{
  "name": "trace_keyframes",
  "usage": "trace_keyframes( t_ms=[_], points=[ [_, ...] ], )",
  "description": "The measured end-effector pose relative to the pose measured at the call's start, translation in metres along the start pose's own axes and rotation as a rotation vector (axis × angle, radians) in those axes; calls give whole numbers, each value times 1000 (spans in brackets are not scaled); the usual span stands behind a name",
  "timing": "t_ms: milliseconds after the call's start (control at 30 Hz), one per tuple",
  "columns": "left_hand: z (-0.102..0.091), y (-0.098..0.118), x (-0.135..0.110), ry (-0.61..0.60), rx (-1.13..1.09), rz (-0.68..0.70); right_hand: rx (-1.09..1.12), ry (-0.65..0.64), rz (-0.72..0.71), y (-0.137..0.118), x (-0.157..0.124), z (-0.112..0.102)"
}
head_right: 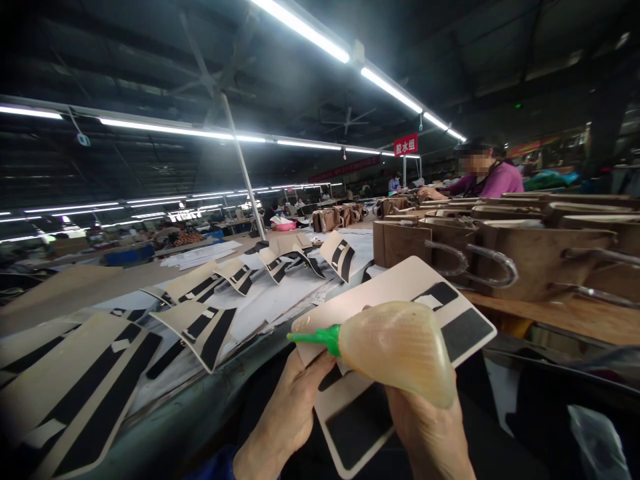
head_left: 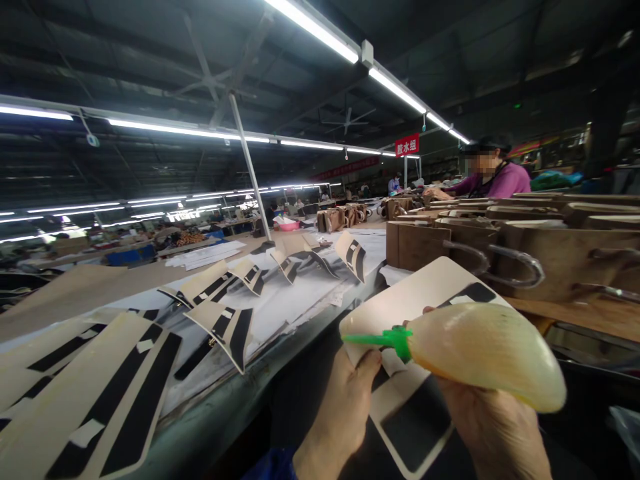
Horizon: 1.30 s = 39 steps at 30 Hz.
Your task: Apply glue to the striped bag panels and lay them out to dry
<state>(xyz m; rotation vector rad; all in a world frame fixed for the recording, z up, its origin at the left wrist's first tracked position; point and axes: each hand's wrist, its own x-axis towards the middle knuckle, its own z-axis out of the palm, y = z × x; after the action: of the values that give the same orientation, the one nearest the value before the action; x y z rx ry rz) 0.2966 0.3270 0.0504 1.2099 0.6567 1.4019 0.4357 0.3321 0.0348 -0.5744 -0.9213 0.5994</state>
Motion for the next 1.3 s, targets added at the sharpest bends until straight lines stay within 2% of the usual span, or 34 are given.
trace_keyframes(
  t_ms=[100,167,200,333,367,400,500,533,567,667,700,733,833,867,933,1033,1100,1167,1300],
  points=[
    [0,0,0,25,-36,-10,94,-78,125,-3,-1,-1],
    [-1,1,-1,5,-32,26,64,-106,156,-6,-3,-1],
    [-2,1,-2,5,-17,37,29,-82,146,-8,-3,-1],
    [-8,-1,-7,141,98,-32,-178,232,-67,-9,-2,1],
    [-9,-1,-8,158,112,-45,-203,260,-98,-10,-3,1],
    [-9,-1,-8,144,112,-44,-208,241,-92,-11,-3,2],
    [-11,-2,-7,23,78,13,-148,14,61,-15,-6,4],
    [-12,-3,-7,6,85,26,-136,-24,93,-16,-6,5],
    [-14,-4,-7,18,108,27,-138,-14,88,-16,-6,5],
    [-19,-7,-9,133,191,-33,-196,185,-47,-14,-3,5],
    [-20,-7,-9,152,195,-48,-203,206,-64,-13,-2,4],
    [-20,-6,-9,147,183,-46,-189,177,-54,-13,-2,4],
    [-16,1,-8,42,115,18,-91,-77,64,-15,-2,5],
    [-15,3,-8,33,100,28,-77,-108,78,-15,-2,6],
    [-15,5,-10,126,105,-13,-120,-11,23,-12,0,6],
    [-21,1,-17,321,155,-136,-206,254,-121,-6,7,5],
    [-26,-3,-21,353,181,-157,-225,319,-139,-4,9,3],
    [-29,-6,-22,353,188,-141,-214,279,-93,-4,7,3],
    [-31,-9,-23,348,156,-124,-84,61,11,-7,2,4]
  ],
)
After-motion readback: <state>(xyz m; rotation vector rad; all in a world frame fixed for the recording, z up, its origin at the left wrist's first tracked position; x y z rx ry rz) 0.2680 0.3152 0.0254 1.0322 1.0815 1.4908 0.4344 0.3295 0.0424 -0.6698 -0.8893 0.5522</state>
